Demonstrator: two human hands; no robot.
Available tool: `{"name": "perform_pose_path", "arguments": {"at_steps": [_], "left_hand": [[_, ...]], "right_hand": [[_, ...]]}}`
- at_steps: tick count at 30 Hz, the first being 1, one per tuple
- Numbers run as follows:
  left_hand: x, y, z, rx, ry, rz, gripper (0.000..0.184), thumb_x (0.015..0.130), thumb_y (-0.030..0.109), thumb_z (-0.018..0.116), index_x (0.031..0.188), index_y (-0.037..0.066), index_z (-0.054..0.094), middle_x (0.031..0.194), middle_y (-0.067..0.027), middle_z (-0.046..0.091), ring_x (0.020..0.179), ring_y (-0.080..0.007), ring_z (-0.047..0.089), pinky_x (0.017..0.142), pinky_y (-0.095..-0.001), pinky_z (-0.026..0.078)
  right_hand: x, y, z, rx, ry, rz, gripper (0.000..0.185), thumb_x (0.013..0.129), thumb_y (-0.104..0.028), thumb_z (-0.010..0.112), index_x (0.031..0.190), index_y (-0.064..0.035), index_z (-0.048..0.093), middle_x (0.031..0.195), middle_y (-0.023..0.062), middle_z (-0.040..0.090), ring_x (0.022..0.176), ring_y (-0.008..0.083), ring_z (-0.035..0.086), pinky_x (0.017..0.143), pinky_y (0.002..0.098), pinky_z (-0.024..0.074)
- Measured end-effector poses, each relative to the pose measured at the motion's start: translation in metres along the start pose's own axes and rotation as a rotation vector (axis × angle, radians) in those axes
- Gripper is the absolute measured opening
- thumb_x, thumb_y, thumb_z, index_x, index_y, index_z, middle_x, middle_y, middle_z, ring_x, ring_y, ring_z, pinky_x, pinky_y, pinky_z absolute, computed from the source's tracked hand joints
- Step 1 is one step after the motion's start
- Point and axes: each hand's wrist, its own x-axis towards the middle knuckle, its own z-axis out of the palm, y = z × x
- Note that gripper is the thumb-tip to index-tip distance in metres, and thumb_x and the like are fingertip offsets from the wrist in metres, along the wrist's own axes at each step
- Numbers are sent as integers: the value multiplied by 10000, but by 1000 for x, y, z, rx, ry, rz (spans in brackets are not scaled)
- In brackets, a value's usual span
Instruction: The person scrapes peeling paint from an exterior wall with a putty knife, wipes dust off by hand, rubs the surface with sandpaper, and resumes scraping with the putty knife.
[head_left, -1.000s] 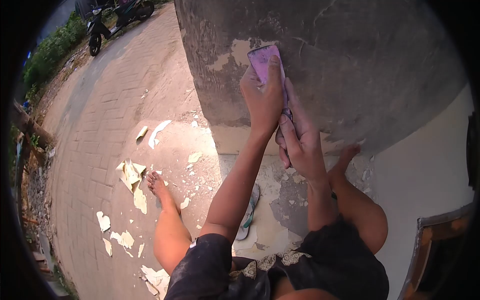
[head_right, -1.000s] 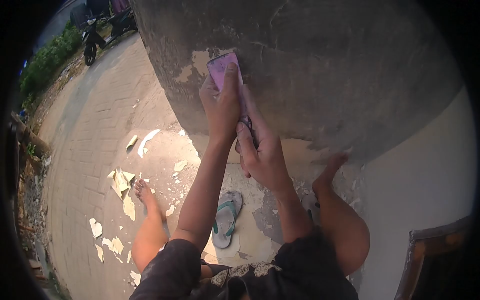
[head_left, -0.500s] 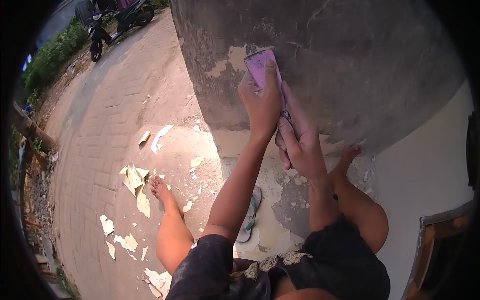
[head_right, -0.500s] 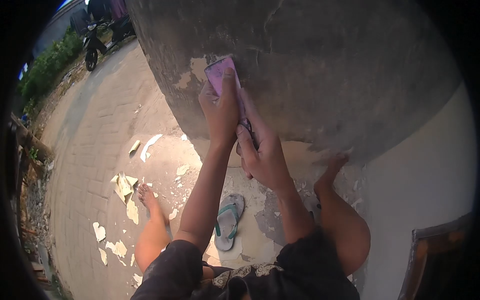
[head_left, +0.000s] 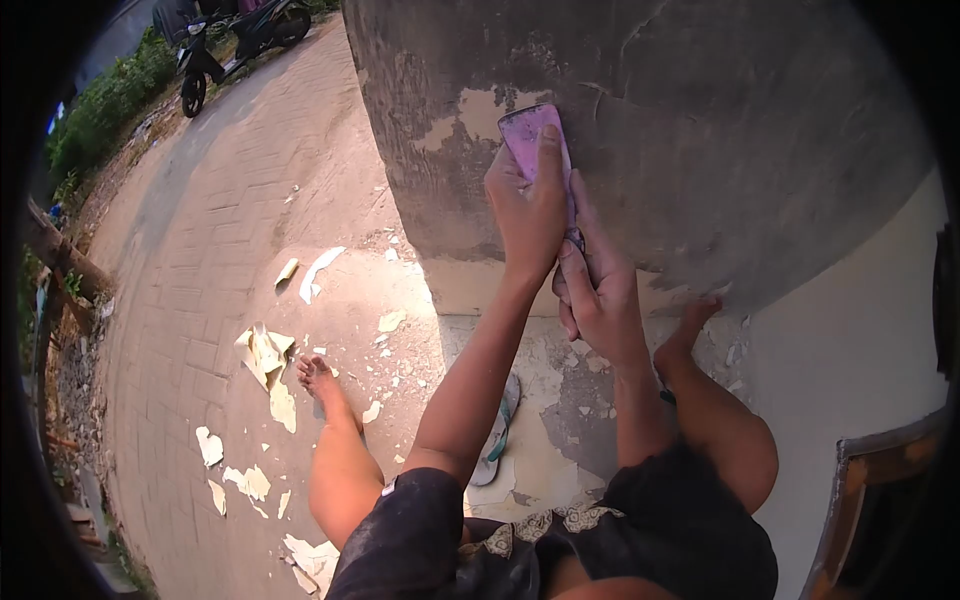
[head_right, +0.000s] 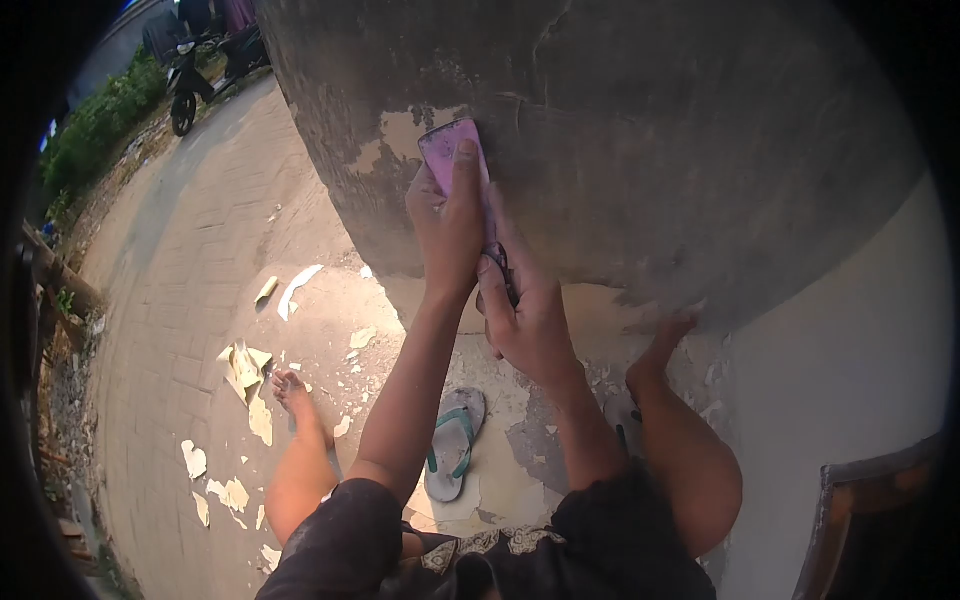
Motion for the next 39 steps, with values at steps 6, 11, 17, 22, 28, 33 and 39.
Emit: {"name": "perform_pose_path", "arguments": {"at_steps": [6,11,17,22,28,33,39], "left_hand": [[7,-7,10,-11,66,122,315,961,244,585,767,-4,604,627,11,556,602,-46,446,525,-263,347],[1,-5,4,53,94,65,328,955,249,593,751,-8,593,632,0,568,610,-62,458,547,-269,365],[-1,1,2,32,78,62,335,950,250,599,737,-8,588,634,0,569,618,-60,458,554,-267,366],[7,-2,1,26,48,32,329,955,250,587,757,-13,597,647,-3,575,632,-60,468,567,-261,376],[19,9,5,26,52,90,309,956,234,582,784,-20,613,658,-8,592,640,-62,476,584,-261,389],[9,13,5,39,66,54,310,954,229,583,772,-21,610,656,-12,593,634,-67,478,577,-271,389],[10,19,2,37,38,34,321,944,230,598,740,-17,594,642,-13,583,633,-66,478,563,-279,381]], "right_hand": [[4,-2,-2,8,-19,6,577,965,-8,366,1519,-97,232,644,-25,452,446,19,356,377,203,347],[2,2,1,3,-9,18,576,974,-21,387,1521,-113,233,644,-18,470,432,19,360,375,213,347],[0,1,3,17,-2,51,568,982,-36,389,1521,-136,240,644,-20,462,425,22,356,368,214,347],[5,-4,-1,50,-46,52,564,985,-28,371,1522,-96,212,628,-38,423,446,14,335,364,188,346],[15,-8,1,30,-59,-27,548,998,-54,373,1521,-100,216,623,-37,416,441,13,314,356,188,341],[7,-15,1,80,-69,34,546,1000,-63,369,1522,-101,211,632,-33,415,439,12,318,351,186,341],[5,-21,4,39,-54,56,553,990,-44,358,1521,-104,216,628,-33,421,444,14,328,356,184,353]]}}
